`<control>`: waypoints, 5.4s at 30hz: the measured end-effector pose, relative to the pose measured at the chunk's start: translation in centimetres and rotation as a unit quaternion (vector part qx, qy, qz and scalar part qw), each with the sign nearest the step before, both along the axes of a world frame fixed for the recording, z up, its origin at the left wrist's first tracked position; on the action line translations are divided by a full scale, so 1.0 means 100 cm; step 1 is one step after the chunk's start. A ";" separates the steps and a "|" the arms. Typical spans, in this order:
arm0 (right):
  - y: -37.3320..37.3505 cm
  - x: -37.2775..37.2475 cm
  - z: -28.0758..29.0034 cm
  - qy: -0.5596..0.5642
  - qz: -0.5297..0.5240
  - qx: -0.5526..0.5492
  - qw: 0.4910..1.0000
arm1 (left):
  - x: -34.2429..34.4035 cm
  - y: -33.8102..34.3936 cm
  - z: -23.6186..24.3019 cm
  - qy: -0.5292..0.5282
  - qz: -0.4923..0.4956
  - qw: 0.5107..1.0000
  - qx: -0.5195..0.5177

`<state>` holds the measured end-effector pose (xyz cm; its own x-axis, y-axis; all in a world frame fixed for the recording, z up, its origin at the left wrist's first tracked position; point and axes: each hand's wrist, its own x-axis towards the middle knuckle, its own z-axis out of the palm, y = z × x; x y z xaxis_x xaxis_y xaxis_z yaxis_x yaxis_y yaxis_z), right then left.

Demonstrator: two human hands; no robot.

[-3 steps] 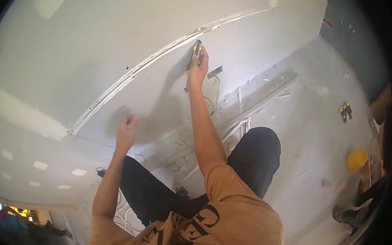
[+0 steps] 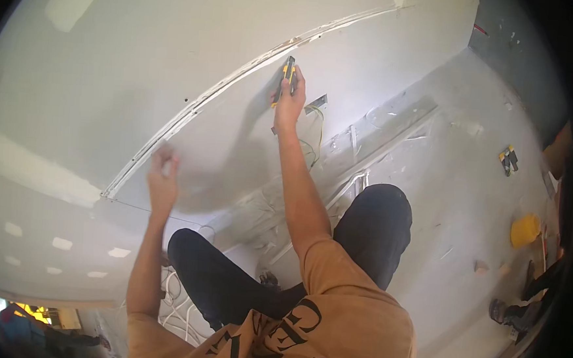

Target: Using a utility knife to cut a section out of a drywall sheet that is already installed on a wall.

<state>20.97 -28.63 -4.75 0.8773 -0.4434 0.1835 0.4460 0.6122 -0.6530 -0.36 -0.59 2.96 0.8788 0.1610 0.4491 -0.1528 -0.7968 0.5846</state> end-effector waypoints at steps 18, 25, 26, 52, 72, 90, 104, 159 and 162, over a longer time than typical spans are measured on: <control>0.010 0.007 0.006 0.013 0.004 0.031 0.999 | 0.087 0.098 0.237 -0.380 0.059 0.750 0.539; 0.024 0.006 -0.001 -0.013 -0.009 0.034 0.999 | 0.091 0.093 0.236 -0.390 0.067 0.746 0.536; 0.025 0.005 -0.001 -0.013 -0.005 0.035 0.999 | 0.091 0.095 0.236 -0.391 0.071 0.743 0.539; 0.068 -0.031 0.003 -0.007 0.016 0.012 1.000 | 0.093 0.103 0.235 -0.383 0.082 0.743 0.543; 0.122 -0.083 0.010 0.023 0.055 0.011 0.998 | 0.096 0.098 0.233 -0.394 0.074 0.749 0.527; 0.168 -0.117 0.005 0.039 0.124 -0.019 0.991 | 0.093 0.105 0.234 -0.396 0.068 0.742 0.536; 0.194 -0.154 -0.016 0.025 0.134 0.035 0.990 | 0.094 0.104 0.232 -0.408 0.063 0.752 0.514; 0.165 -0.127 -0.003 -0.017 0.125 -0.033 0.991 | 0.092 0.106 0.229 -0.407 0.068 0.749 0.519; 0.177 -0.132 0.000 0.010 0.124 -0.029 0.992 | 0.093 0.108 0.230 -0.405 0.072 0.753 0.514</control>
<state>7.74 -10.96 -4.71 0.9619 -0.2026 0.1838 0.2728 0.6624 -0.6977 8.99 10.17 26.00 0.2554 -0.5707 0.7805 0.0033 -0.8067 -0.5909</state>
